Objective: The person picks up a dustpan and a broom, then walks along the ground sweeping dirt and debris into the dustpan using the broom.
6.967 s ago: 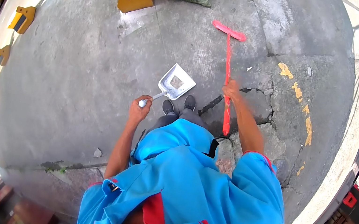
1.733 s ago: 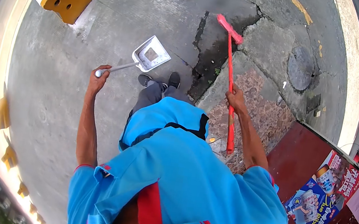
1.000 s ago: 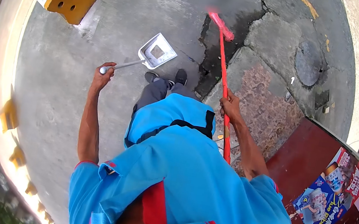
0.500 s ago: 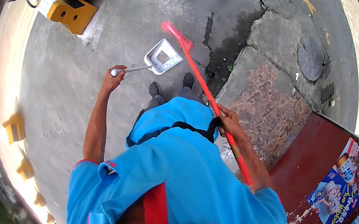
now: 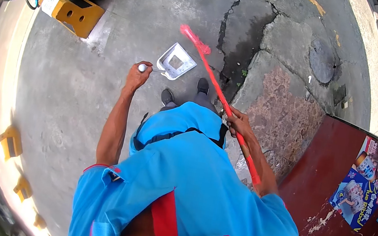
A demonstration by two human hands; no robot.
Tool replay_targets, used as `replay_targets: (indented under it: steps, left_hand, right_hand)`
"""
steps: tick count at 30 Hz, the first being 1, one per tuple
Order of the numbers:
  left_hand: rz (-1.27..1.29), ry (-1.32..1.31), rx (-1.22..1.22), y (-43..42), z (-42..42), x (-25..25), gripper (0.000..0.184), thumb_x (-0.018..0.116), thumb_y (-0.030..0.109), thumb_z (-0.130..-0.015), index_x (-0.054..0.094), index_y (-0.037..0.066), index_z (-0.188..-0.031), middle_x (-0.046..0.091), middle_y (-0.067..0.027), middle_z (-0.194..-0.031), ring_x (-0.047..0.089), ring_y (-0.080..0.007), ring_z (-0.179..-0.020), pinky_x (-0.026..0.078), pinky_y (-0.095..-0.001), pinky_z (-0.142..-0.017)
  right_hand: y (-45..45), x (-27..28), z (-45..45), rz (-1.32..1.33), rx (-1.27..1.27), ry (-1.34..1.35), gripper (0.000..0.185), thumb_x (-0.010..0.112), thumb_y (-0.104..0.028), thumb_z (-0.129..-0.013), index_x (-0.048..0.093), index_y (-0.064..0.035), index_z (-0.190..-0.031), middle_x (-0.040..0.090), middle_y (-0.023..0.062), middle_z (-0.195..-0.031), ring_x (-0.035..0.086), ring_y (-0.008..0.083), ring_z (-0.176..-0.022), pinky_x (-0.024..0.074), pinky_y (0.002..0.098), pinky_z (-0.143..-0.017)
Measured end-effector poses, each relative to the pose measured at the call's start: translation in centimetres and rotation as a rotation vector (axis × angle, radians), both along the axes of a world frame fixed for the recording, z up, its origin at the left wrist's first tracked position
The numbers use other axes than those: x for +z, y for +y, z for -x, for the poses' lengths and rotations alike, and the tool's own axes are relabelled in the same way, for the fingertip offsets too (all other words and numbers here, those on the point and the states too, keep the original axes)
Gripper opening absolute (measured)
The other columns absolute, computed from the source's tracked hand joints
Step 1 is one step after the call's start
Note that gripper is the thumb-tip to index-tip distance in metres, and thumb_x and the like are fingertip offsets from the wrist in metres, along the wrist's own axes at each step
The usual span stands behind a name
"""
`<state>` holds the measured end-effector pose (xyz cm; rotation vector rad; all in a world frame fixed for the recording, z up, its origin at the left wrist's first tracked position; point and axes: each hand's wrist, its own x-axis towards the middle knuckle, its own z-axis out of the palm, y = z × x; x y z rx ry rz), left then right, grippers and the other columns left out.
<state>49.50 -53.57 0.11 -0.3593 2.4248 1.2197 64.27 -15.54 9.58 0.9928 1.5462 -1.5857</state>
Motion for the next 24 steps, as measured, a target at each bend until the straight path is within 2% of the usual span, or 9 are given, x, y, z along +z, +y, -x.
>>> replay_targets:
  steps: [2, 5, 8, 12, 14, 15, 18, 22, 24]
  left_hand:
    - [0.002, -0.016, -0.004, 0.0, 0.0, 0.5, 0.025, 0.063, 0.030, -0.077, 0.070, 0.014, -0.095, 0.068, -0.0120, -0.078, 0.066, -0.0256, -0.076, 0.050, -0.0363, -0.069]
    - [0.014, 0.003, -0.033, -0.2, 0.5, 0.0, 0.027, 0.064, 0.032, -0.076, 0.070, 0.014, -0.095, 0.069, -0.0129, -0.081, 0.067, -0.0277, -0.079, 0.050, -0.0372, -0.070]
    - [0.034, 0.013, -0.050, 0.0, 0.6, -0.1, 0.028, 0.064, 0.033, -0.076, 0.070, 0.015, -0.096, 0.069, -0.0139, -0.085, 0.067, -0.0295, -0.083, 0.051, -0.0385, -0.072]
    - [0.063, 0.000, -0.031, 0.1, 1.0, 0.6, 0.028, 0.063, 0.034, -0.076, 0.071, 0.016, -0.096, 0.069, -0.0145, -0.088, 0.066, -0.0315, -0.086, 0.051, -0.0403, -0.074]
    - [0.060, -0.022, -0.037, 0.2, 0.0, 0.1, 0.028, 0.064, 0.034, -0.076, 0.071, 0.016, -0.096, 0.069, -0.0145, -0.088, 0.066, -0.0318, -0.086, 0.050, -0.0406, -0.074]
    - [0.065, -0.019, -0.037, 0.1, 0.2, -0.2, 0.028, 0.063, 0.034, -0.076, 0.071, 0.016, -0.096, 0.069, -0.0149, -0.087, 0.066, -0.0322, -0.086, 0.050, -0.0408, -0.074]
    - [0.062, -0.014, -0.033, 0.2, 0.1, 0.3, 0.027, 0.063, 0.033, -0.076, 0.071, 0.016, -0.095, 0.069, -0.0155, -0.087, 0.066, -0.0328, -0.085, 0.050, -0.0411, -0.074]
    - [0.044, 0.052, -0.081, -0.3, -0.2, 0.2, 0.026, 0.063, 0.032, -0.076, 0.071, 0.015, -0.094, 0.068, -0.0161, -0.085, 0.066, -0.0333, -0.083, 0.050, -0.0417, -0.072]
    - [0.059, 0.036, -0.078, -1.0, -0.7, -0.2, 0.026, 0.063, 0.032, -0.076, 0.071, 0.015, -0.094, 0.068, -0.0155, -0.083, 0.066, -0.0325, -0.081, 0.050, -0.0410, -0.071]
  right_hand:
    - [-1.6, 1.3, -0.6, -0.030, 0.011, 0.022, 0.066, 0.053, -0.003, -0.078, 0.037, -0.0084, -0.142, 0.052, 0.0029, -0.058, 0.042, 0.0117, -0.033, 0.0323, 0.0281, -0.031]
    - [-2.8, -1.8, -0.1, -0.268, 0.177, 0.158, 0.066, 0.052, -0.004, -0.078, 0.036, -0.0072, -0.142, 0.052, 0.0027, -0.059, 0.044, 0.0114, -0.036, 0.0358, 0.0276, -0.034]
    - [-3.3, -5.8, 2.2, -0.261, 0.155, 0.198, 0.068, 0.054, -0.004, -0.077, 0.035, -0.0072, -0.142, 0.053, 0.0033, -0.061, 0.046, 0.0110, -0.040, 0.0377, 0.0267, -0.037]
    - [-4.3, -6.7, 0.9, -0.172, 0.215, 0.178, 0.069, 0.055, -0.004, -0.076, 0.037, -0.0077, -0.142, 0.054, 0.0036, -0.061, 0.047, 0.0109, -0.042, 0.0387, 0.0260, -0.038]
    - [-3.2, -5.9, -2.0, -0.136, 0.163, 0.115, 0.068, 0.057, -0.004, -0.074, 0.040, -0.0082, -0.140, 0.054, 0.0025, -0.061, 0.046, 0.0102, -0.041, 0.0377, 0.0254, -0.039]
    - [-3.2, -1.4, -1.7, -0.049, 0.127, 0.023, 0.066, 0.058, -0.005, -0.074, 0.043, -0.0087, -0.139, 0.057, 0.0019, -0.064, 0.046, 0.0090, -0.041, 0.0371, 0.0250, -0.040]
    - [-4.8, 1.6, -2.4, -0.127, 0.188, 0.024, 0.065, 0.058, -0.006, -0.075, 0.044, -0.0090, -0.138, 0.060, 0.0023, -0.067, 0.045, 0.0079, -0.041, 0.0366, 0.0254, -0.041]
    - [-3.1, -7.5, -3.9, -0.359, 0.190, 0.282, 0.063, 0.058, -0.008, -0.076, 0.044, -0.0070, -0.138, 0.061, 0.0051, -0.071, 0.045, 0.0078, -0.042, 0.0371, 0.0265, -0.041]
    - [-3.4, -6.7, -3.1, -0.360, 0.169, 0.339, 0.062, 0.054, -0.005, -0.077, 0.044, -0.0088, -0.138, 0.057, 0.0043, -0.066, 0.045, 0.0104, -0.038, 0.0361, 0.0288, -0.036]
